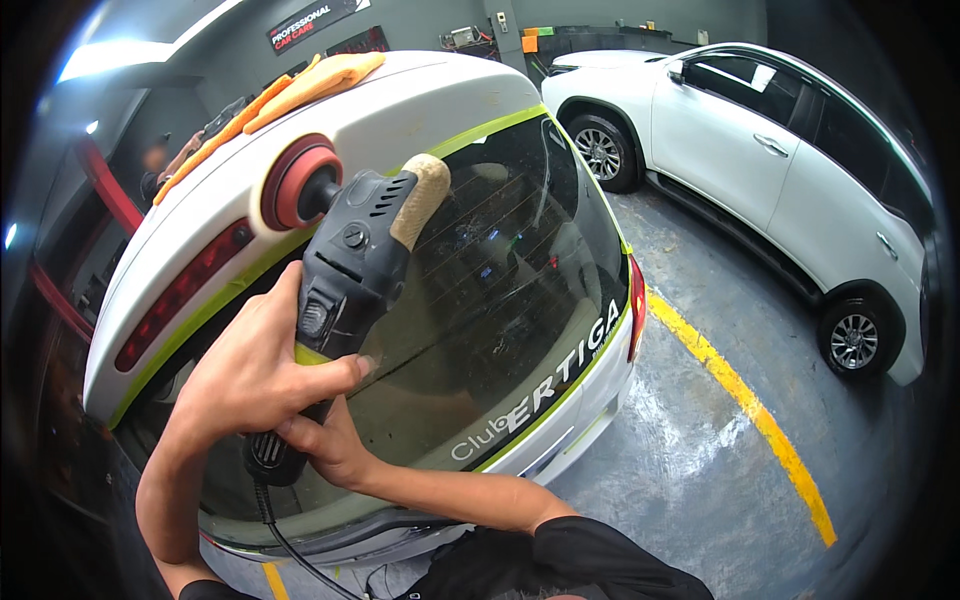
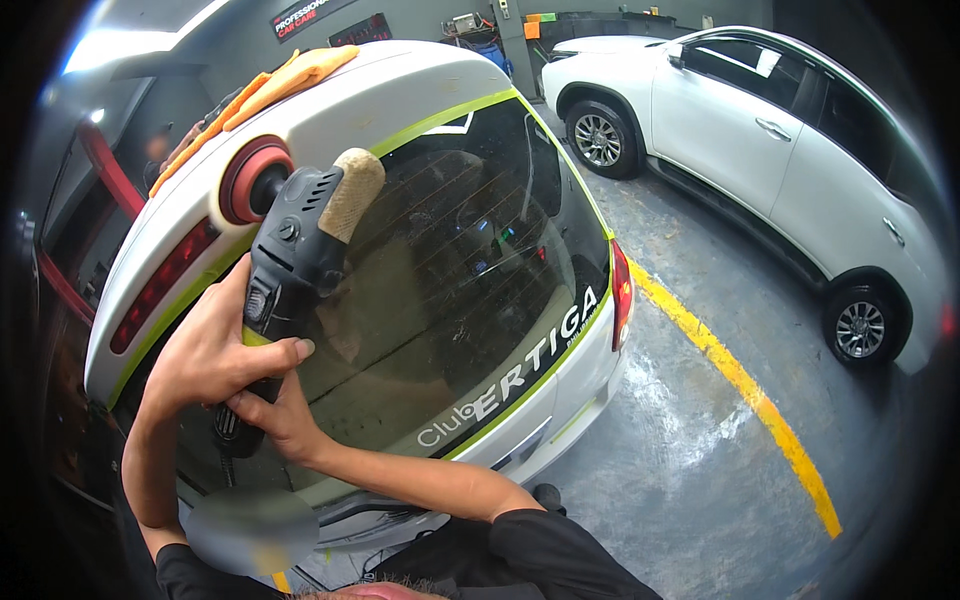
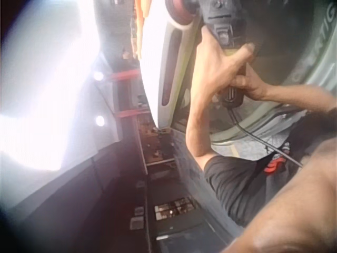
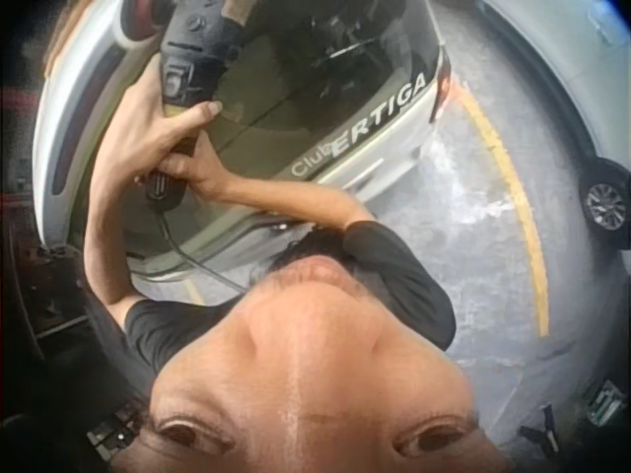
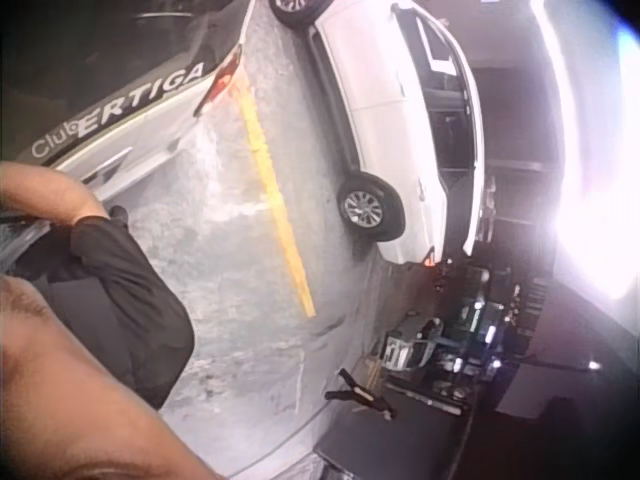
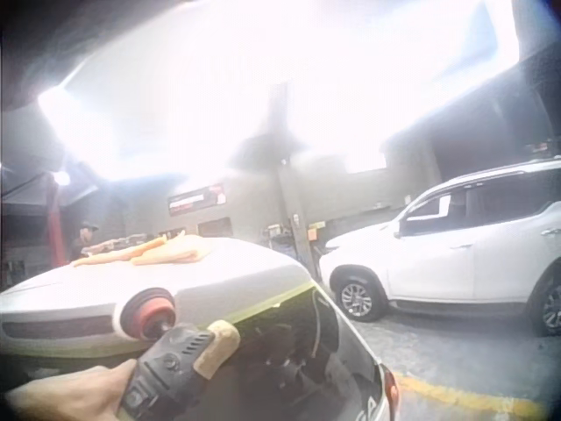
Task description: The person uses a rotary polisher with a red pad to buff the rear hatch of a white car. They move the tool in circular motions across the surface, focusing on the area around the taillights and the upper edge of the hatch.
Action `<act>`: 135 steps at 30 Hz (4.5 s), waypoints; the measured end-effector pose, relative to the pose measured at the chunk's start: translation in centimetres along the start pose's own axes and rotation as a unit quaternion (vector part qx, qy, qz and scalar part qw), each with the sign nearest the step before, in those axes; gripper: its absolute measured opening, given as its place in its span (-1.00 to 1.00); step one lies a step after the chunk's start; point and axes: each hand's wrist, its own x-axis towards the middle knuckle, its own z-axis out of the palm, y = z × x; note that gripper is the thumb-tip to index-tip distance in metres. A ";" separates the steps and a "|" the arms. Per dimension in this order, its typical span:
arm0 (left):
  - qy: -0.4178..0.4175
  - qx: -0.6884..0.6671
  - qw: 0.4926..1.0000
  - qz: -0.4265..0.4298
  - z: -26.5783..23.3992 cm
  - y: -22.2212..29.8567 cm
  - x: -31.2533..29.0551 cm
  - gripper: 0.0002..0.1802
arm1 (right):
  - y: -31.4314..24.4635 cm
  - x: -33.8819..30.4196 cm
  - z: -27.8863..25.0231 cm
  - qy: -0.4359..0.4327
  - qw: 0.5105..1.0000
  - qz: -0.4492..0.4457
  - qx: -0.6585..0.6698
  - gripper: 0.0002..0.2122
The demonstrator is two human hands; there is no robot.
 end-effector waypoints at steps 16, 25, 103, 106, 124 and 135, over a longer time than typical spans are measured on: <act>-0.045 0.058 0.997 0.024 2.1 3.5 10.4 -0.11 | -8.2 5.4 -6.8 -0.031 0.999 0.016 -0.002 -0.38; 0.085 -0.062 0.994 0.005 1.5 2.1 2.0 -0.02 | -2.9 1.0 -2.7 -0.033 0.997 0.047 -0.043 -0.17; 0.010 0.046 0.998 -0.036 9.2 9.6 22.8 -0.20 | -21.8 7.9 -15.0 -0.017 0.992 0.085 -0.096 -0.61; 0.060 0.008 0.998 -0.002 9.9 8.6 20.5 -0.23 | -20.9 6.5 -15.0 -0.035 0.980 0.105 -0.166 -0.61; -0.015 0.059 0.994 -0.087 11.3 11.0 26.4 -0.20 | -25.1 8.8 -17.9 -0.016 0.991 0.088 -0.100 -0.62; 0.051 -0.031 0.996 -0.069 13.6 11.7 29.4 -0.15 | -29.9 10.5 -21.4 -0.034 0.981 0.120 -0.150 -0.57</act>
